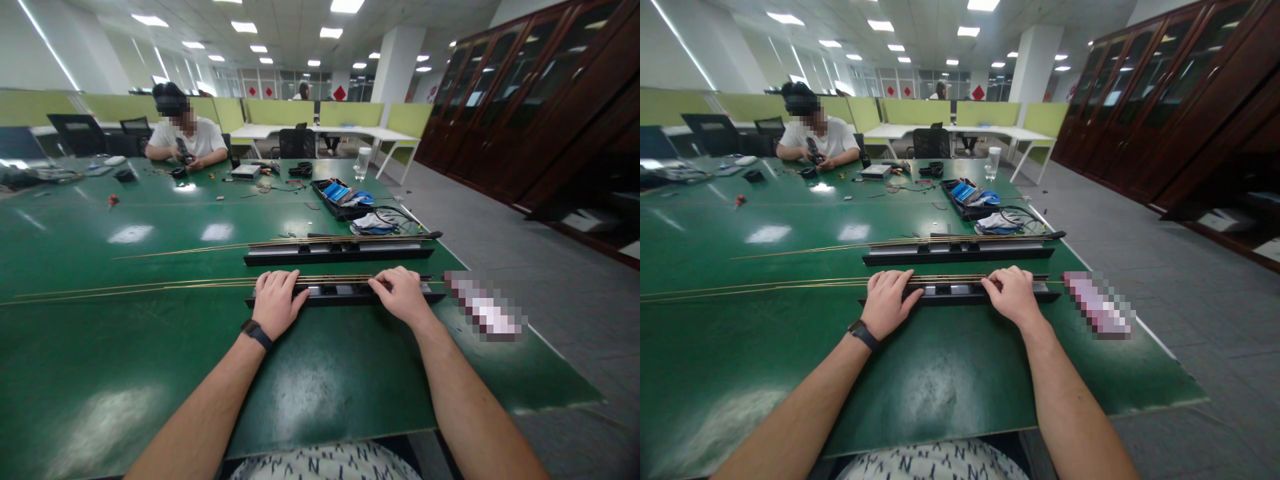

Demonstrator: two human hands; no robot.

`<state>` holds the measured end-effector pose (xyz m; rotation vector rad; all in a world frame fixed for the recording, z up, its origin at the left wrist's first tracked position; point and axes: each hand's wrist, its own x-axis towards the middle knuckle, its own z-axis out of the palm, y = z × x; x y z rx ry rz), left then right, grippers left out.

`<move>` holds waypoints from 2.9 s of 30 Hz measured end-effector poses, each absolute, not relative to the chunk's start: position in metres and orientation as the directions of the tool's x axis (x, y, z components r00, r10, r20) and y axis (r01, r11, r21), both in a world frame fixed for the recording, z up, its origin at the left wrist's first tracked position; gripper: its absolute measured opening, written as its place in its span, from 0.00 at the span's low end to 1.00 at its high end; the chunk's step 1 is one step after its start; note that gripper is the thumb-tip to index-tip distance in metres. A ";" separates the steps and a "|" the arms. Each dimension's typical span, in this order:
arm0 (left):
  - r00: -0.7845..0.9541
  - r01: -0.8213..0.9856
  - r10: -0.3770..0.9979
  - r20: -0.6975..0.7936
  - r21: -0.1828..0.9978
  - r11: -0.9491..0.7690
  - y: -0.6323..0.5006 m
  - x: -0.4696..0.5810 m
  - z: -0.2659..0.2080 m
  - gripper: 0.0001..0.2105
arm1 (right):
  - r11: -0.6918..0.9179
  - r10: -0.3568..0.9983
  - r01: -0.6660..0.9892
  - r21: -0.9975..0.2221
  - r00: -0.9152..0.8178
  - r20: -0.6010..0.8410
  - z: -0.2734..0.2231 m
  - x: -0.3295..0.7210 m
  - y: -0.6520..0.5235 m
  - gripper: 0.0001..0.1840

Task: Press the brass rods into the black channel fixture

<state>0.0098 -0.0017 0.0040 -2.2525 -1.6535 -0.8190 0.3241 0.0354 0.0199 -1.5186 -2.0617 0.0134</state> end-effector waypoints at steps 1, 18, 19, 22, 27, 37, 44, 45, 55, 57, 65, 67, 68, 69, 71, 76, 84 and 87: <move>0.207 0.931 0.802 0.560 0.140 -0.338 -0.002 0.010 0.004 0.21 | 0.349 0.881 0.876 -0.333 -0.185 0.436 0.021 0.325 0.035 0.18; 0.201 0.929 0.803 0.560 0.151 -0.338 -0.002 0.009 0.004 0.21 | 0.353 0.876 0.881 -0.316 -0.192 0.442 0.021 0.323 0.034 0.18; 0.202 0.929 0.803 0.560 0.149 -0.338 -0.001 0.009 0.004 0.21 | 0.353 0.875 0.881 -0.316 -0.192 0.444 0.021 0.322 0.033 0.18; 0.205 0.930 0.803 0.559 0.145 -0.338 -0.001 0.009 0.004 0.21 | 0.353 0.876 0.880 -0.317 -0.191 0.444 0.021 0.322 0.033 0.18; 0.206 0.929 0.803 0.559 0.145 -0.340 -0.001 0.010 0.004 0.20 | 0.338 0.876 0.891 -0.303 -0.181 0.446 0.021 0.323 0.034 0.19; 0.203 0.929 0.806 0.556 0.150 -0.337 -0.001 0.010 0.004 0.20 | 0.362 0.875 0.873 -0.326 -0.198 0.441 0.023 0.324 0.033 0.16; 0.203 0.928 0.803 0.561 0.152 -0.340 -0.002 0.010 0.005 0.20 | 0.361 0.878 0.869 -0.338 -0.195 0.438 0.021 0.322 0.033 0.16; 0.203 0.928 0.803 0.561 0.151 -0.340 -0.002 0.010 0.005 0.20 | 0.359 0.879 0.869 -0.340 -0.192 0.437 0.021 0.322 0.034 0.16; 0.210 0.932 0.799 0.563 0.131 -0.338 -0.002 0.009 0.004 0.20 | 0.333 0.883 0.887 -0.320 -0.175 0.435 0.021 0.326 0.035 0.19; 0.209 0.931 0.795 0.569 0.132 -0.340 -0.001 0.009 0.004 0.20 | 0.330 0.882 0.889 -0.316 -0.172 0.438 0.021 0.326 0.035 0.19; 0.206 0.933 0.794 0.573 0.130 -0.336 -0.002 0.010 0.004 0.20 | 0.359 0.869 0.881 -0.308 -0.195 0.455 0.021 0.323 0.033 0.17; 0.206 0.932 0.794 0.572 0.131 -0.337 -0.002 0.010 0.005 0.20 | 0.363 0.869 0.877 -0.314 -0.197 0.454 0.021 0.322 0.033 0.16; 0.206 0.932 0.794 0.572 0.133 -0.338 -0.002 0.010 0.005 0.20 | 0.363 0.871 0.876 -0.317 -0.197 0.451 0.021 0.322 0.033 0.17; 0.206 0.932 0.793 0.573 0.133 -0.338 -0.002 0.010 0.006 0.20 | 0.361 0.872 0.876 -0.320 -0.195 0.448 0.021 0.321 0.033 0.17; 0.208 0.932 0.793 0.572 0.131 -0.338 -0.002 0.010 0.006 0.20 | 0.353 0.876 0.878 -0.322 -0.189 0.444 0.022 0.322 0.033 0.18; 0.208 0.933 0.796 0.568 0.129 -0.336 -0.001 0.009 0.004 0.20 | 0.338 0.880 0.884 -0.322 -0.175 0.441 0.022 0.325 0.035 0.19; 0.205 0.933 0.799 0.566 0.134 -0.334 -0.002 0.010 0.005 0.20 | 0.341 0.876 0.882 -0.325 -0.173 0.451 0.020 0.325 0.035 0.17; 0.202 0.932 0.799 0.567 0.139 -0.334 -0.002 0.010 0.005 0.20 | 0.351 0.874 0.876 -0.331 -0.180 0.451 0.021 0.323 0.034 0.17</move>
